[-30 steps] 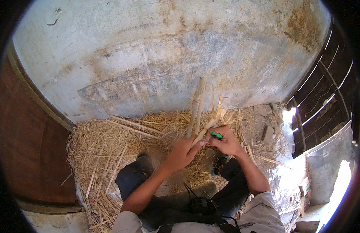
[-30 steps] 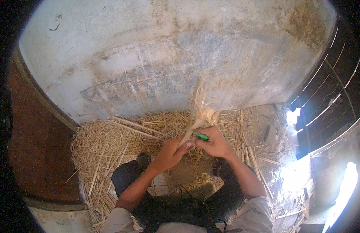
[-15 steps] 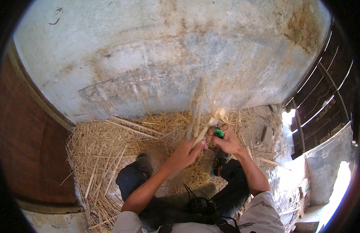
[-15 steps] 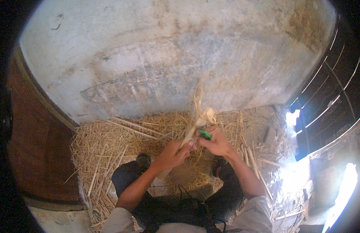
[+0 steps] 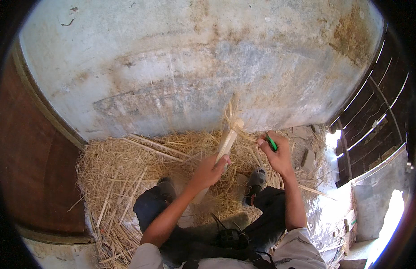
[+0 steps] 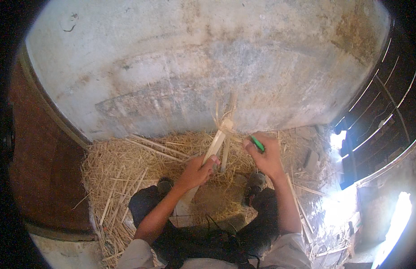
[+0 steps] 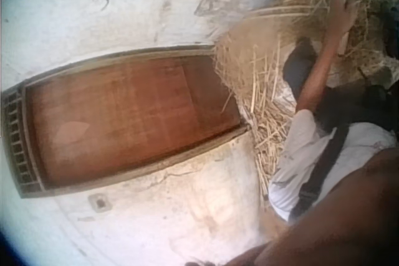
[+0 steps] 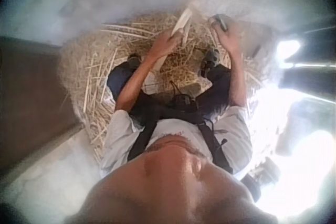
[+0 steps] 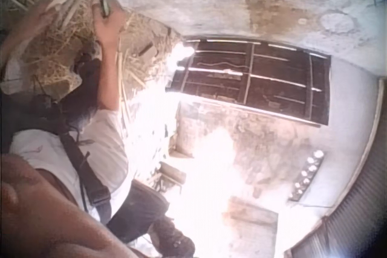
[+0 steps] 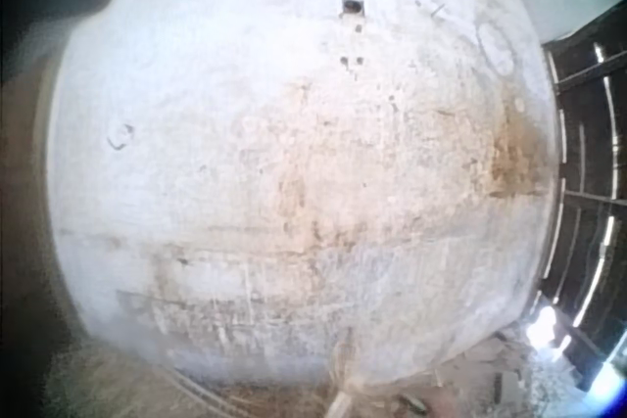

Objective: The person carves a piece of bamboo with a utility knife, peeling away thin layers to shape the wood while sitting on a straw-covered floor.

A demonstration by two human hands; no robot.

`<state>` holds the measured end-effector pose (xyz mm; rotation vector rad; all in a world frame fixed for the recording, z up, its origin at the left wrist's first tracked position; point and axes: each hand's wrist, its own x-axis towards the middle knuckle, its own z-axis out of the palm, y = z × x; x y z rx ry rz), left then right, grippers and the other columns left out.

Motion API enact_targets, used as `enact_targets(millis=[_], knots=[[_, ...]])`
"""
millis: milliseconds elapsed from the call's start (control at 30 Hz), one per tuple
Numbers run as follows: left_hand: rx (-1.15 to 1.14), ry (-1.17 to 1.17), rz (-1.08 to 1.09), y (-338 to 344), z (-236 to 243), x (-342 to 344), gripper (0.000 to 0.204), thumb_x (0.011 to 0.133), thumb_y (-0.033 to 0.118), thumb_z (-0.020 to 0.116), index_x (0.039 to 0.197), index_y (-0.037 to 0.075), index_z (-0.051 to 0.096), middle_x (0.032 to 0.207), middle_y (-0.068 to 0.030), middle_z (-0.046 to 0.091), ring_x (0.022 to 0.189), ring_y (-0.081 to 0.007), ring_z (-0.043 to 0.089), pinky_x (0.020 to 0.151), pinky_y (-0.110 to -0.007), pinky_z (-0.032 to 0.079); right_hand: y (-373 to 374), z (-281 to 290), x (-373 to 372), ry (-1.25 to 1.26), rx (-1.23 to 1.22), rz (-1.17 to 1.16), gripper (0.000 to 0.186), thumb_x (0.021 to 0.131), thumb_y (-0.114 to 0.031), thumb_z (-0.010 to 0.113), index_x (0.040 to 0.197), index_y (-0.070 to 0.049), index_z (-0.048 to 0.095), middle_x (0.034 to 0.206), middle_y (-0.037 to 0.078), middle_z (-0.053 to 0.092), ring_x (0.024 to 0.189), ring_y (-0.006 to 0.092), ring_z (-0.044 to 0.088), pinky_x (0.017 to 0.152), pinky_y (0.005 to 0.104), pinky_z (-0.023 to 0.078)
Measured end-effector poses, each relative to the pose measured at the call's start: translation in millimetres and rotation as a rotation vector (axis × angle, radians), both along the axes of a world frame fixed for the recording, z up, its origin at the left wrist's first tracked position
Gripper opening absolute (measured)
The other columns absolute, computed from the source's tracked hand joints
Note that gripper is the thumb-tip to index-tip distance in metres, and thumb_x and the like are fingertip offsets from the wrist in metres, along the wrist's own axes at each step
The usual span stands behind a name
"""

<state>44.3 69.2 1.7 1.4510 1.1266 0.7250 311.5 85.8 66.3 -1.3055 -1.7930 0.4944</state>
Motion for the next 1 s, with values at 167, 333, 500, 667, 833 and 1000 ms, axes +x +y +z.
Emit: enact_targets(millis=[167,333,500,667,833,1000], knots=[[-0.226,-0.413,-0.068,-0.5,2.3,-5.1,0.044,0.109,0.026,0.063,0.147,0.005,0.053,0.081,0.003,0.051,0.06,-0.0078,0.05,0.052,-0.029,0.043,-10.7,12.6,0.7,0.06,0.3,-0.059,0.028,0.094,-0.028,0.077,0.104,-0.003,0.069,0.097,0.015,0.066,0.084,0.0245,0.064,0.076,0.0392,0.051],[-0.212,-0.613,-0.093,-0.2,0.9,-7.0,0.068,0.097,0.013,0.07,0.161,0.006,0.046,0.094,0.0013,0.053,0.071,-0.0088,0.053,0.059,-0.027,0.045,-40.4,2.2,-19.8,-0.09,0.17,0.23,0.035,0.095,-0.03,0.076,0.112,-0.002,0.064,0.097,0.017,0.066,0.087,0.0345,0.071,0.077,0.0435,0.055],[-0.082,-0.507,-0.101,-10.0,11.4,-6.3,0.078,0.092,0.005,0.073,0.165,0.008,0.044,0.102,0.0025,0.052,0.074,-0.0093,0.052,0.063,-0.027,0.044,-38.3,-5.3,-41.5,-0.143,0.032,0.295,0.031,0.099,-0.027,0.075,0.115,-0.003,0.065,0.1,0.018,0.07,0.091,0.0414,0.073,0.079,0.0472,0.058],[0.04,-0.443,-0.057,-23.3,18.3,-0.5,0.063,0.101,0.013,0.072,0.16,0.008,0.048,0.092,0.0036,0.052,0.072,-0.0073,0.051,0.061,-0.026,0.043,-27.1,-5.0,-43.2,-0.138,0.139,0.196,0.03,0.098,-0.024,0.079,0.119,-0.005,0.07,0.104,0.019,0.075,0.092,0.0389,0.077,0.078,0.0445,0.06],[0.081,-0.428,-0.054,-25.5,17.8,7.8,0.037,0.113,0.038,0.06,0.134,0.008,0.056,0.079,0.0056,0.049,0.062,-0.0056,0.045,0.055,-0.026,0.039,-17.7,-19.9,-43.9,-0.186,0.29,0.19,0.029,0.093,-0.025,0.084,0.114,-0.007,0.075,0.101,0.014,0.078,0.082,0.033,0.078,0.068,0.0399,0.061],[-0.026,-0.512,-0.074,-26.1,12.4,5.4,0.043,0.116,0.053,0.047,0.113,0.01,0.052,0.075,0.0047,0.046,0.057,-0.0055,0.041,0.052,-0.026,0.036,-13.7,-22.1,-47.2,-0.222,0.334,0.15,0.027,0.091,-0.027,0.087,0.108,-0.008,0.079,0.093,0.011,0.08,0.072,0.031,0.077,0.062,0.039,0.06]])
